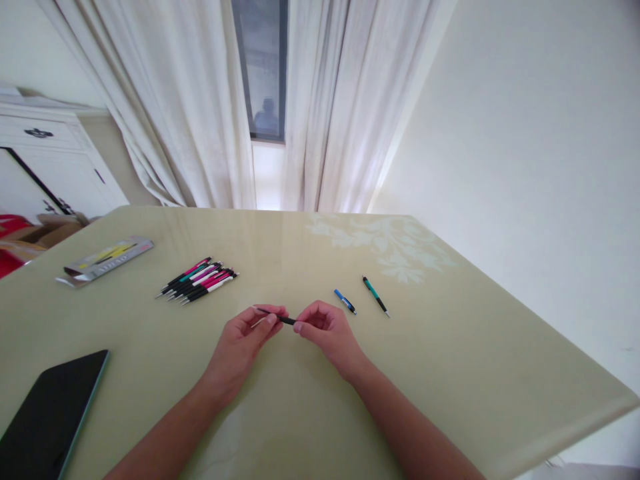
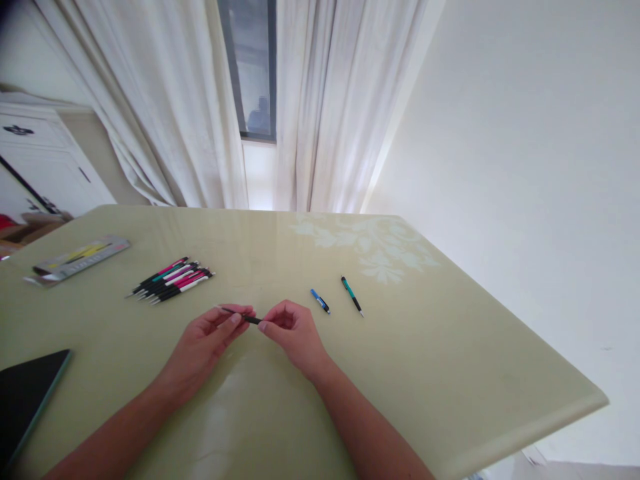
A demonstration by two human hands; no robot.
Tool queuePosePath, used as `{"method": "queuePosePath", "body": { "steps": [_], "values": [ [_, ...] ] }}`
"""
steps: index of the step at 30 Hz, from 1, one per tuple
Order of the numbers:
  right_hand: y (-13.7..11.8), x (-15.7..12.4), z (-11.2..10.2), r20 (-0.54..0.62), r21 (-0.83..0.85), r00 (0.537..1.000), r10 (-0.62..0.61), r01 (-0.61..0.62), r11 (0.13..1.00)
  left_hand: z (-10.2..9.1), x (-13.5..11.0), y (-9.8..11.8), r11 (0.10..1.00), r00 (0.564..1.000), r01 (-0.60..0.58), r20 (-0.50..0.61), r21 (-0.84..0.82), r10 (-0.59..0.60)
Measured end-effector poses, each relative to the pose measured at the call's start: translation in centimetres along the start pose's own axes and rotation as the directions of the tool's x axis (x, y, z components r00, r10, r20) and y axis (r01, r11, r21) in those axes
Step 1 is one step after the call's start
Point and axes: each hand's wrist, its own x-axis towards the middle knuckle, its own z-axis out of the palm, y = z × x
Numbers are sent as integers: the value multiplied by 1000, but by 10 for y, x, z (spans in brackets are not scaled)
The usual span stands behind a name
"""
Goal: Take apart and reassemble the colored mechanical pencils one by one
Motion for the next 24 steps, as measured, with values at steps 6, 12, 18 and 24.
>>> {"method": "queuePosePath", "body": {
  "steps": [6,12,18,24],
  "values": [
    [1,3,-4,-23,-130,999,-43,40,991,-2,-2,-2,993,997,11,71,115,-19],
    [-6,12,-56,-214,-839,886,-411,49,543,-1,0,2,973,999,20,42,231,-30],
    [3,19,-85,-185,-927,939,-291,-68,370,-3,0,2,877,996,-85,53,473,68],
    [-8,12,-50,58,-678,965,-255,226,699,-7,0,0,735,977,-213,131,644,168]
  ]
}}
